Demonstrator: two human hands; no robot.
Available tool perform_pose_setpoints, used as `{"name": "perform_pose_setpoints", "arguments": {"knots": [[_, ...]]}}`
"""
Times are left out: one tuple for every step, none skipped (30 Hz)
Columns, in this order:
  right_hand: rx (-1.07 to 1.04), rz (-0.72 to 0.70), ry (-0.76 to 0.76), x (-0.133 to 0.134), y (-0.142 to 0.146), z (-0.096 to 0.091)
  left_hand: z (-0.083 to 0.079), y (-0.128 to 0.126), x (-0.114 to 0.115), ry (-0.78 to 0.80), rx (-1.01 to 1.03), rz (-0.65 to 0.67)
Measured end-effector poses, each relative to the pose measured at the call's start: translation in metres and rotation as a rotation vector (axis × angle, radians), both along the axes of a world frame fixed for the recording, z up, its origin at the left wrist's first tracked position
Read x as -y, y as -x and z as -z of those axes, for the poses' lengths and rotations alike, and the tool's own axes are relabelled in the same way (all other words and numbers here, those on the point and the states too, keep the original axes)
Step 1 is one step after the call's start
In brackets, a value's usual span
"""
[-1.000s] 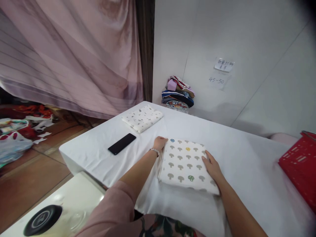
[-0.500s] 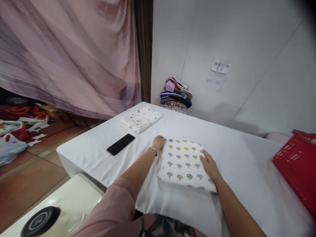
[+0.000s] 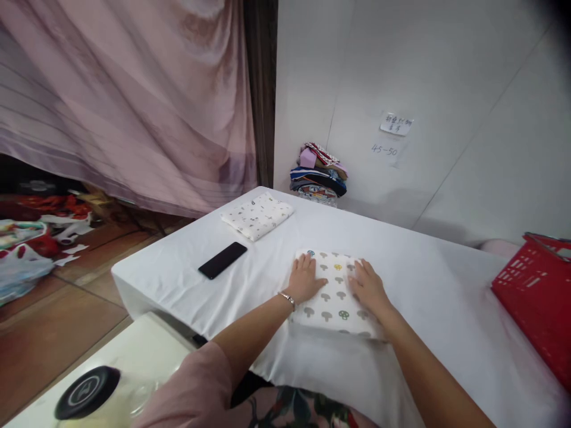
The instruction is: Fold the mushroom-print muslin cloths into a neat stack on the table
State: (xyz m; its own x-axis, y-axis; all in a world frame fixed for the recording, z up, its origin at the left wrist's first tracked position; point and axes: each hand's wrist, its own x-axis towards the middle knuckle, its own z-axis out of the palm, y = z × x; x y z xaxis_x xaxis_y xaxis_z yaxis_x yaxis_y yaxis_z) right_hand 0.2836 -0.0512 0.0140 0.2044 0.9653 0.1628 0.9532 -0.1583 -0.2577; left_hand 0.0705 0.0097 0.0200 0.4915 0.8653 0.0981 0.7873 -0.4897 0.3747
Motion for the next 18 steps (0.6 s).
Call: {"name": "perform_pose_setpoints", "arguments": {"knots": [[0.043, -0.03, 0.021, -0.001, 0.007, -0.002, 0.003, 0.002, 0.001, 0.018, -0.023, -0.019], [0.078, -0.051, 0.051, -0.001, 0.012, -0.003, 0.005, 0.003, 0.0, 0.031, -0.036, -0.031], [0.108, -0.064, 0.087, -0.001, 0.017, -0.003, 0.007, 0.005, 0.0, 0.038, -0.042, -0.036], [0.131, -0.07, 0.122, -0.001, 0.02, -0.002, 0.008, 0.007, -0.001, 0.036, -0.043, -0.036], [0.148, -0.073, 0.155, -0.001, 0.023, 0.0, 0.008, 0.008, -0.001, 0.032, -0.044, -0.037], [0.158, -0.074, 0.18, -0.001, 0.024, 0.002, 0.008, 0.008, -0.002, 0.031, -0.045, -0.039], [0.164, -0.073, 0.197, -0.001, 0.024, 0.003, 0.008, 0.008, -0.002, 0.035, -0.047, -0.039], [0.164, -0.071, 0.208, -0.001, 0.023, 0.004, 0.007, 0.008, -0.002, 0.042, -0.048, -0.039], [0.158, -0.07, 0.219, -0.002, 0.023, 0.004, 0.007, 0.007, -0.002, 0.05, -0.049, -0.039], [0.146, -0.068, 0.232, -0.002, 0.022, 0.002, 0.006, 0.007, -0.001, 0.058, -0.049, -0.038], [0.131, -0.064, 0.245, -0.003, 0.022, 0.001, 0.006, 0.007, -0.001, 0.064, -0.048, -0.037], [0.117, -0.06, 0.253, -0.004, 0.023, -0.002, 0.006, 0.007, -0.001, 0.066, -0.047, -0.036], [0.108, -0.057, 0.248, -0.005, 0.024, -0.004, 0.006, 0.007, -0.001, 0.065, -0.045, -0.037], [0.107, -0.058, 0.235, -0.006, 0.026, -0.005, 0.006, 0.007, -0.001, 0.061, -0.043, -0.038], [0.114, -0.064, 0.218, -0.007, 0.028, -0.006, 0.005, 0.008, 0.0, 0.056, -0.04, -0.038], [0.126, -0.076, 0.206, -0.008, 0.031, -0.006, 0.005, 0.008, 0.0, 0.052, -0.037, -0.039], [0.141, -0.09, 0.202, -0.008, 0.033, -0.005, 0.004, 0.008, 0.001, 0.05, -0.035, -0.039], [0.154, -0.101, 0.207, -0.009, 0.036, -0.003, 0.004, 0.008, 0.001, 0.05, -0.032, -0.04]]}}
